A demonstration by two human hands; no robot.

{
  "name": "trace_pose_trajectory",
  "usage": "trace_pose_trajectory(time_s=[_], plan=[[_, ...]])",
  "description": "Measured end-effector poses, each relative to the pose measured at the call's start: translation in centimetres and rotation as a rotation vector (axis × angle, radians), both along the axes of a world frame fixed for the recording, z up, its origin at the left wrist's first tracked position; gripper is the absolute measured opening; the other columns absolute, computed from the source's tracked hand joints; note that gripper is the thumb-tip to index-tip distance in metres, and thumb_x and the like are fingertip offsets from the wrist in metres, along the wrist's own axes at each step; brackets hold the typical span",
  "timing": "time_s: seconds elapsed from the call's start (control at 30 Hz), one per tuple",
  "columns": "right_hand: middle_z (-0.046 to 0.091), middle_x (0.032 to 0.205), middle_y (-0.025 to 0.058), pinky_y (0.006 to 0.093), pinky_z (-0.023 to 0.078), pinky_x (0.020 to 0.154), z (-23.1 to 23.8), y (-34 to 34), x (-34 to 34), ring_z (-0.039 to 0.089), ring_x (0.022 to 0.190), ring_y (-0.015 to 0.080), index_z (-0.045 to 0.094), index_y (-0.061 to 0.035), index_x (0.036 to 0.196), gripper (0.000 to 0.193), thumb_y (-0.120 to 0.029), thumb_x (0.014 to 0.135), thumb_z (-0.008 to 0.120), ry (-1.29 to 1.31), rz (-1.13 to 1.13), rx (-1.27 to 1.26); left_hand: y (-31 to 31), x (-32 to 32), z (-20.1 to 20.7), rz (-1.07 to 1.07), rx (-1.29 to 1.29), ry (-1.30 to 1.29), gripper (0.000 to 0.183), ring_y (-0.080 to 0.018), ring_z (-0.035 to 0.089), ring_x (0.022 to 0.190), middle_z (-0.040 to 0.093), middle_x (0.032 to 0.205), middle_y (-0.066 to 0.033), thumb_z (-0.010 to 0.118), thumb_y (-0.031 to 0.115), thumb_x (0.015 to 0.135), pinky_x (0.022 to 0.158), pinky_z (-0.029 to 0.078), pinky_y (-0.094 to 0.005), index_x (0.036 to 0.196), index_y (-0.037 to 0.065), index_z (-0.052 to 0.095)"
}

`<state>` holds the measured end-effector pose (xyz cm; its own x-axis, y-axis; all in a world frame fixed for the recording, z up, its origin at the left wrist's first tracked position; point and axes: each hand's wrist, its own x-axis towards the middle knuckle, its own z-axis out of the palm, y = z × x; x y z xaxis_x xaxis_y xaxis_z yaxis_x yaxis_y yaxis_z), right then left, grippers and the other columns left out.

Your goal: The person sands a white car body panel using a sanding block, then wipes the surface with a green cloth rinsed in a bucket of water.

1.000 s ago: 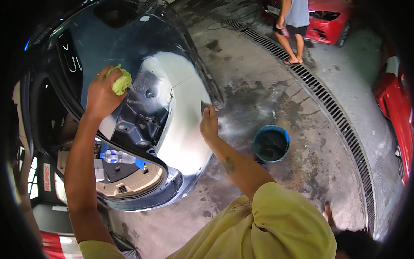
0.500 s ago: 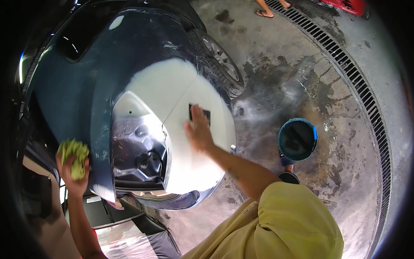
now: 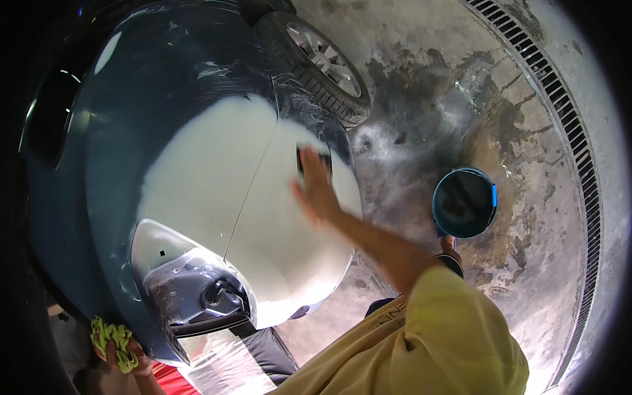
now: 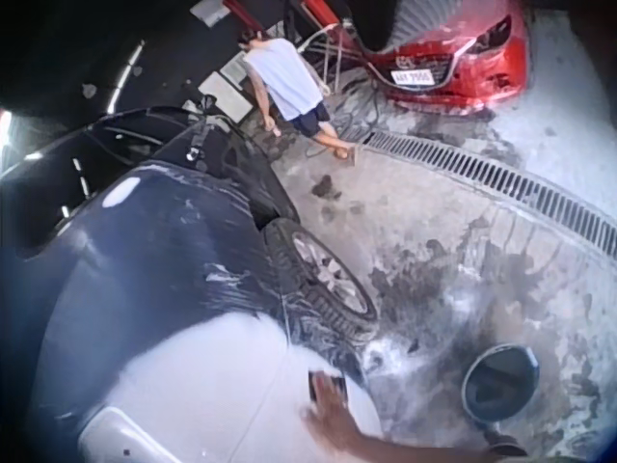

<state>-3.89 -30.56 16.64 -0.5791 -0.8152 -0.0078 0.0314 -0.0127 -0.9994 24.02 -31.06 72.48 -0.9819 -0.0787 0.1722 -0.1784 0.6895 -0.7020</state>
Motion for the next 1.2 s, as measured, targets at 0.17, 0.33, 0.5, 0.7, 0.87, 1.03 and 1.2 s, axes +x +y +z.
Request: trace_pose_trajectory(time_s=[0.17, 0.33, 0.5, 0.7, 0.87, 1.03, 1.2], plan=[[0.003, 0.179, 0.0236, 0.0513, 0.005, 0.134, -1.7, -2.9, -3.7, 0.003, 0.167, 0.0375, 0.006, -0.0014, 0.171, 0.090, -0.061, 0.111, 0.036, 0.010, -0.035, -0.071, -0.3, -0.1, -0.6, 0.005, -0.019, -0.056, 0.050, -0.0529, 0.053, 0.131, 0.052, 0.145, -0.0305, 0.067, 0.033, 0.103, 0.109, 0.045, -0.0665, 0.140, 0.004, 0.049], [0.003, 0.179, 0.0248, 0.0555, 0.004, 0.133, -0.6, 0.0, -1.6, 0.002, 0.166, 0.0413, 0.003, -0.0024, 0.172, 0.095, -0.060, 0.108, 0.044, 0.054, 0.046, -0.125, 0.7, 0.2, -0.7, 0.023, -0.041, -0.086, 0.051, -0.0531, 0.053, 0.131, 0.052, 0.145, -0.0301, 0.066, 0.033, 0.103, 0.110, 0.045, -0.0663, 0.141, 0.003, 0.049], [0.003, 0.180, 0.0227, 0.0550, 0.004, 0.133, 0.2, -5.9, -6.9, 0.002, 0.166, 0.0406, 0.005, -0.0010, 0.171, 0.094, -0.055, 0.108, 0.050, 0.023, -0.049, -0.115, 0.1, 0.2, -0.9, 0.004, -0.039, -0.105, 0.052, -0.0532, 0.053, 0.132, 0.052, 0.145, -0.0296, 0.066, 0.033, 0.103, 0.110, 0.045, -0.0661, 0.141, 0.003, 0.049], [0.002, 0.179, 0.0250, 0.0530, 0.004, 0.134, 1.1, -1.6, -2.5, 0.002, 0.167, 0.0393, 0.002, 0.0000, 0.171, 0.093, -0.051, 0.109, 0.049, 0.127, -0.001, -0.136, 0.6, 0.6, -0.3, 0.009, -0.057, -0.119, 0.053, -0.0534, 0.053, 0.132, 0.052, 0.145, -0.0291, 0.066, 0.033, 0.103, 0.110, 0.045, -0.0659, 0.142, 0.002, 0.048], [0.003, 0.179, 0.0237, 0.0551, 0.006, 0.133, -1.2, -2.4, -2.9, 0.002, 0.167, 0.0387, 0.004, -0.0039, 0.172, 0.091, -0.055, 0.110, 0.046, 0.100, -0.050, -0.161, 0.2, 0.5, -0.1, -0.001, -0.062, -0.139, 0.054, -0.0535, 0.053, 0.132, 0.052, 0.145, -0.0287, 0.066, 0.033, 0.104, 0.110, 0.044, -0.0657, 0.143, 0.001, 0.048], [0.003, 0.179, 0.0255, 0.0549, 0.006, 0.133, -2.0, -4.0, -5.3, 0.003, 0.167, 0.0393, 0.004, -0.0021, 0.172, 0.092, -0.056, 0.110, 0.045, 0.038, -0.017, -0.086, 0.1, 0.3, 0.3, -0.010, -0.075, -0.156, 0.055, -0.0536, 0.053, 0.132, 0.052, 0.144, -0.0283, 0.066, 0.033, 0.104, 0.110, 0.044, -0.0655, 0.143, 0.000, 0.048], [0.004, 0.179, 0.0257, 0.0538, 0.006, 0.133, -3.5, -1.0, -1.4, 0.003, 0.167, 0.0391, 0.003, 0.0004, 0.171, 0.092, -0.054, 0.110, 0.045, 0.131, 0.008, -0.091, 0.1, 0.5, 0.6, -0.010, -0.089, -0.175, 0.055, -0.0538, 0.053, 0.132, 0.052, 0.144, -0.0278, 0.066, 0.033, 0.104, 0.110, 0.044, -0.0653, 0.144, -0.001, 0.048]])
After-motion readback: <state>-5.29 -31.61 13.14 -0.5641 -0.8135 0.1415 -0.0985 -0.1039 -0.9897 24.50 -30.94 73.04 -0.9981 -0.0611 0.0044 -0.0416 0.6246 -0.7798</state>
